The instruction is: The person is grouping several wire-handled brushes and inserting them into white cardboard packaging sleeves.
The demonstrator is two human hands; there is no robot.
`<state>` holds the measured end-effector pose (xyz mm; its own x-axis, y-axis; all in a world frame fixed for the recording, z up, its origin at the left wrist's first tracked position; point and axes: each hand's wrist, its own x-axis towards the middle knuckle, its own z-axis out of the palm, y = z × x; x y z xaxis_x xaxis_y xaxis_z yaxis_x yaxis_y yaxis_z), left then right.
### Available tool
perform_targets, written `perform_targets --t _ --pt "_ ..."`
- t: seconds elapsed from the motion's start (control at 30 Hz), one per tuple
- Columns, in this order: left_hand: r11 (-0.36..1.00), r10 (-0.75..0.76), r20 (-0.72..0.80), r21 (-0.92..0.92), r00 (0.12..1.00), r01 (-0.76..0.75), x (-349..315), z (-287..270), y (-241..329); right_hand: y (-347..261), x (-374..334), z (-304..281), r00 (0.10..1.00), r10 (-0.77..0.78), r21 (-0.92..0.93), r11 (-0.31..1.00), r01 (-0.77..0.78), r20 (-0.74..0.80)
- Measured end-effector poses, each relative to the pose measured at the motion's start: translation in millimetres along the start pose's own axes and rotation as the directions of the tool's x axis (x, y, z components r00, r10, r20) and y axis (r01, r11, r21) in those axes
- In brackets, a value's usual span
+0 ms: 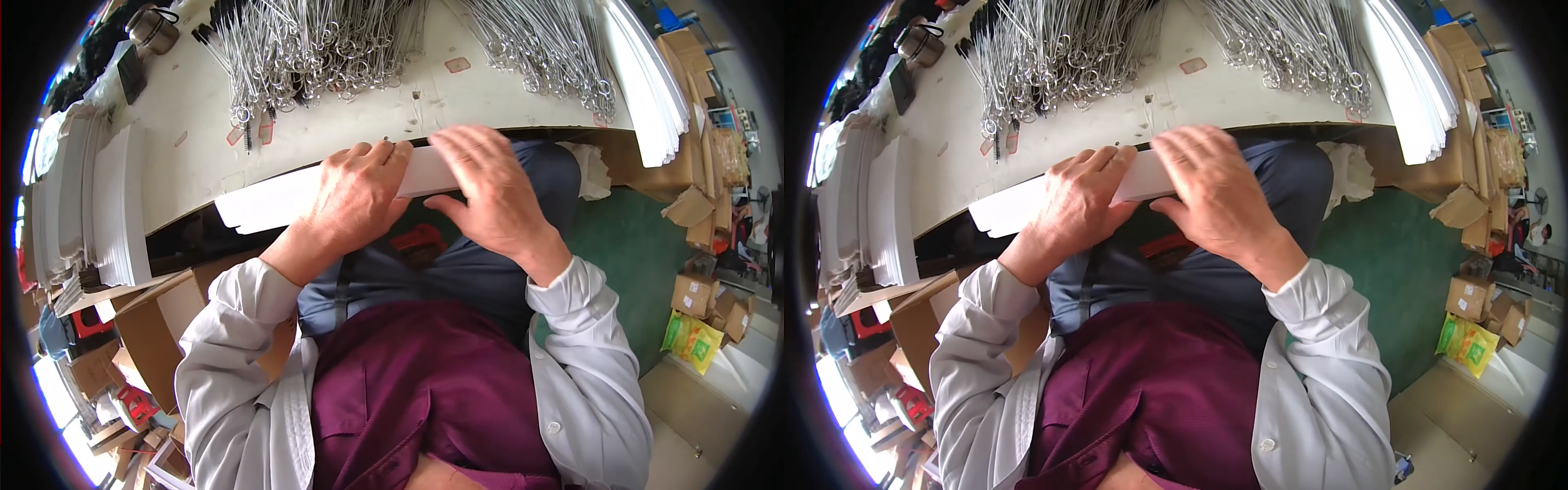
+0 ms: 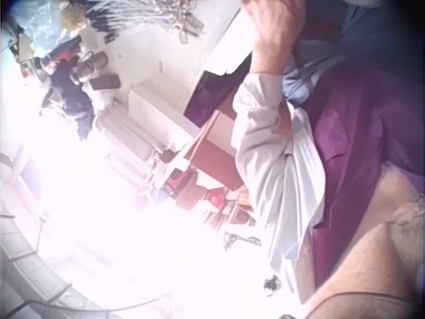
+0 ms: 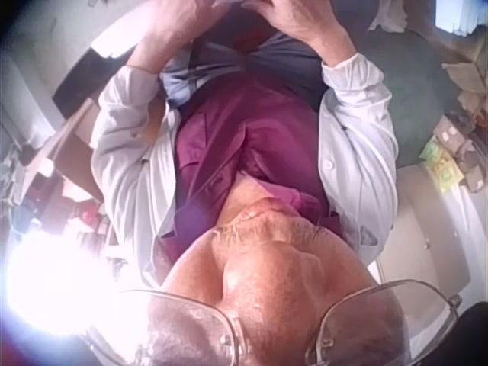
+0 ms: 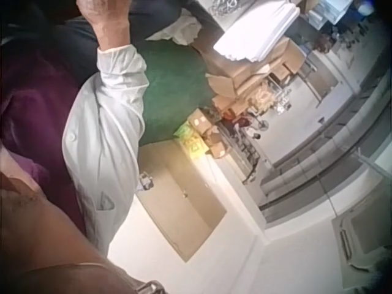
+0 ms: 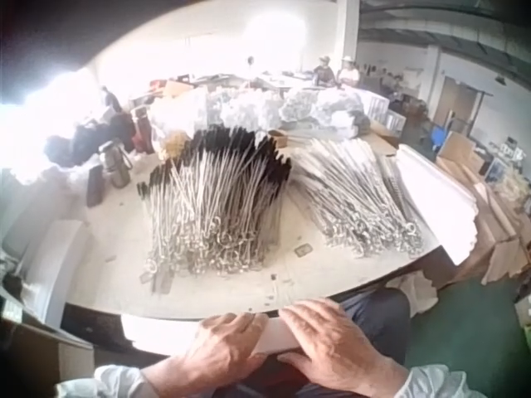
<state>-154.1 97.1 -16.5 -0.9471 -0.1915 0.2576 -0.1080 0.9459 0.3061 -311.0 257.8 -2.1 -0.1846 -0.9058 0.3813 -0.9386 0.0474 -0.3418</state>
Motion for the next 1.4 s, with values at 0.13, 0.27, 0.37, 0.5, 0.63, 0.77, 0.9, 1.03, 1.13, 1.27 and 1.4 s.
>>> perform_targets --t 0.13,0.27,0.37,0.5,0.63,0.77,0.9,1.03,1.13,1.27,1.4 --pt "0.998 -0.054 0.084 -0.017 0.995 0.056 5.5 1.0 0.9 4.0 8.3 18.3 0.987 -0.103 -0.024 0.994 0.107 0.123" --pt "0.997 -0.036 -0.018 -0.076 0.999 0.034 -4.4 0.2 -6.0 14.1 12.5 15.8 0.976 -0.173 -0.003 0.985 0.175 0.130" --pt "0.997 -0.082 0.009 0.012 0.997 0.082 -20.4 -20.6 -23.9 23.5 14.3 6.7 0.977 -0.160 -0.028 0.986 0.166 0.141" --pt "0.999 -0.051 0.037 0.019 0.998 0.051 -26.5 -23.2 -31.6 12.4 23.5 14.3 0.967 -0.201 -0.064 0.975 0.213 0.157" --pt "0.998 -0.055 0.034 0.012 0.998 0.054 -21.6 -20.9 -32.3 16.3 29.1 27.0 0.950 -0.270 -0.073 0.956 0.284 0.154" --pt "0.996 -0.047 -0.020 0.070 0.999 0.049 -25.8 -21.8 -40.0 20.4 32.9 26.0 0.934 -0.310 -0.139 0.932 0.336 0.178" --pt "0.984 -0.011 -0.076 0.175 0.997 0.024 -31.8 -21.1 -57.8 30.3 41.1 26.1 0.916 -0.379 -0.237 0.885 0.400 0.130" --pt "0.991 -0.051 -0.036 0.121 0.998 0.056 -17.7 -26.7 -62.1 46.0 52.2 28.3 0.925 -0.365 -0.209 0.901 0.379 0.105" --pt "0.977 0.021 -0.161 0.213 0.987 0.014 -7.2 -22.7 -62.3 59.4 61.1 32.9 0.924 -0.377 -0.240 0.893 0.381 0.066" --pt "0.985 -0.117 -0.139 0.111 0.983 0.133 -7.3 -2.2 -59.3 69.3 58.2 44.9 0.942 -0.328 -0.163 0.928 0.334 0.066" --pt "0.984 -0.121 -0.243 0.102 0.963 0.149 -14.6 11.8 -50.0 64.8 50.4 47.9 0.955 -0.291 -0.121 0.947 0.296 0.063"
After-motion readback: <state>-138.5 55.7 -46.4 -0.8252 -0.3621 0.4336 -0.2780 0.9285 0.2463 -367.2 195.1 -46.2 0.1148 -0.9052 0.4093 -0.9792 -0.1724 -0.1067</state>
